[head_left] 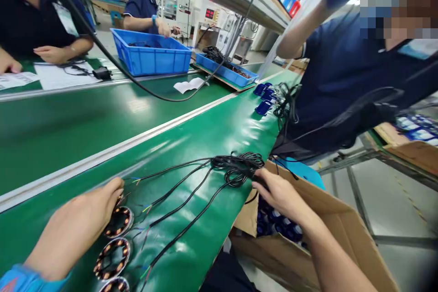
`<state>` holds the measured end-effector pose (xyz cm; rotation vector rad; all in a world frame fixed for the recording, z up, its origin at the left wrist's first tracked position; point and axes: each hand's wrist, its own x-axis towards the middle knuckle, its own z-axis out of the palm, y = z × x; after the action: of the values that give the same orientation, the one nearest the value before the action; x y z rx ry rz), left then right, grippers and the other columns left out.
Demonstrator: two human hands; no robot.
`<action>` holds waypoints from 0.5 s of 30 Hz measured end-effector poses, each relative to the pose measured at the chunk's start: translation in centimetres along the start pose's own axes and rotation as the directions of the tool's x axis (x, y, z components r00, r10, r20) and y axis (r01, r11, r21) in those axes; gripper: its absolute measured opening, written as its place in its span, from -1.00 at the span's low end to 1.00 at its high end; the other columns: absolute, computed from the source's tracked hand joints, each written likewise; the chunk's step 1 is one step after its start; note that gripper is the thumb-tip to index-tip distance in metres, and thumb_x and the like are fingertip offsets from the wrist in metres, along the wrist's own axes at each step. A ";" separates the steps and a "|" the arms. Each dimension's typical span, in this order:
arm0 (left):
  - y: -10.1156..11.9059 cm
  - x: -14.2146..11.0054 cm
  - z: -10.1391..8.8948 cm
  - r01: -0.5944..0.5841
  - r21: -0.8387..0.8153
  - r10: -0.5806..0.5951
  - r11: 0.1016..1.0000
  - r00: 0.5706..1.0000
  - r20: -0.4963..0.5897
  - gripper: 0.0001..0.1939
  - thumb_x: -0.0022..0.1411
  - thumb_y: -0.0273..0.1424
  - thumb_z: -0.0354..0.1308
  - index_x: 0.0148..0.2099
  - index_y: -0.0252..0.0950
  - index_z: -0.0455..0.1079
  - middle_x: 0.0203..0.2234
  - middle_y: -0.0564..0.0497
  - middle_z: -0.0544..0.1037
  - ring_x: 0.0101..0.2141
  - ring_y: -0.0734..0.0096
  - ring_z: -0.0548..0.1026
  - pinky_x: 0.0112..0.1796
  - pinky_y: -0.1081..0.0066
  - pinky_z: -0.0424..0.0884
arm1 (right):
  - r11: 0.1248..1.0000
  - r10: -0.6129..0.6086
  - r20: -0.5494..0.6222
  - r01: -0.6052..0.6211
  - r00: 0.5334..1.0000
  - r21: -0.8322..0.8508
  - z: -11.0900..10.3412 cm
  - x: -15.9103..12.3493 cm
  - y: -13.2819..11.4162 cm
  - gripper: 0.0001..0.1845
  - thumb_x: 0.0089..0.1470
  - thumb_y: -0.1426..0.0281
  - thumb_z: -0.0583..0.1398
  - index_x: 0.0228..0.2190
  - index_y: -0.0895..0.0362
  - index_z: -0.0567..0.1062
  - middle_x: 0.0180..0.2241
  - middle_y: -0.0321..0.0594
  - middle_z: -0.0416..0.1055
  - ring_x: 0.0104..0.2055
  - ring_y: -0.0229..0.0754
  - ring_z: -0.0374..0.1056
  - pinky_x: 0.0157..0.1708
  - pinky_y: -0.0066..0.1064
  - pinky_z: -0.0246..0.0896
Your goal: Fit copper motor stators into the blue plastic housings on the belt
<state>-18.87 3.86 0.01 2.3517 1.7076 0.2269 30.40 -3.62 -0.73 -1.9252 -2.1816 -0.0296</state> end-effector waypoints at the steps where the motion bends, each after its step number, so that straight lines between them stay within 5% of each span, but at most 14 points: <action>1: 0.4 0.0 -0.4 0.012 0.052 -0.014 0.999 0.999 0.030 -0.70 0.48 -0.13 -0.24 -0.09 -0.03 0.29 -0.48 0.12 0.57 -0.49 0.17 0.57 -0.46 0.34 0.29 | 1.000 -0.025 -0.054 0.024 0.998 -0.020 -0.9 0.6 0.2 -0.72 0.36 0.22 0.07 -0.06 0.10 0.46 -0.14 -0.04 0.55 -0.15 0.02 0.51 -0.17 -0.17 0.42; 6: 1.2 0.3 -0.9 0.020 0.097 -0.029 0.995 0.995 0.091 -0.64 0.49 -0.17 -0.31 -0.11 -0.09 0.29 -0.41 0.07 0.59 -0.45 0.20 0.56 -0.45 0.35 0.23 | 0.933 -0.125 -0.265 0.023 0.956 -0.358 -4.4 7.3 2.6 -0.56 0.40 0.24 0.02 0.13 0.13 0.50 0.01 0.04 0.51 -0.01 0.12 0.44 -0.02 -0.04 0.27; 10: 1.5 -0.1 -0.7 0.059 0.092 -0.070 0.994 0.990 0.125 -0.61 0.50 -0.13 -0.31 -0.04 -0.11 0.31 -0.36 0.02 0.63 -0.39 0.18 0.59 -0.41 0.31 0.26 | 0.910 -0.140 -0.010 0.124 0.990 -0.395 -1.2 11.6 4.3 -0.62 0.36 0.30 0.05 -0.05 0.10 0.63 0.08 0.04 0.50 0.10 0.15 0.41 0.04 0.02 0.24; 12: 1.5 -1.7 -1.5 0.048 0.097 -0.053 0.994 0.997 0.054 -0.60 0.50 -0.11 -0.28 0.09 -0.09 0.31 -0.26 -0.02 0.64 -0.28 0.12 0.60 -0.29 0.24 0.34 | 0.915 -0.180 -0.016 0.162 0.983 -0.369 0.5 12.5 3.2 -0.61 0.37 0.28 0.04 -0.06 0.11 0.63 0.08 0.03 0.50 0.11 0.14 0.40 0.08 0.03 0.21; 15: 0.6 -7.0 -4.0 0.132 0.140 -0.106 0.981 0.978 -0.179 -0.54 0.46 -0.06 -0.14 0.29 -0.04 0.23 -0.03 -0.12 0.59 -0.01 -0.13 0.52 -0.03 -0.03 0.34 | 0.945 -0.295 -0.174 0.259 0.940 -0.201 1.9 13.0 -0.9 -0.56 0.42 0.22 -0.01 0.05 0.12 0.54 0.03 -0.02 0.52 0.05 0.06 0.43 0.07 -0.05 0.23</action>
<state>-21.56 -2.65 4.03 2.3848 2.0051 0.2963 27.77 9.28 -0.05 -1.5945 -2.3553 -0.4605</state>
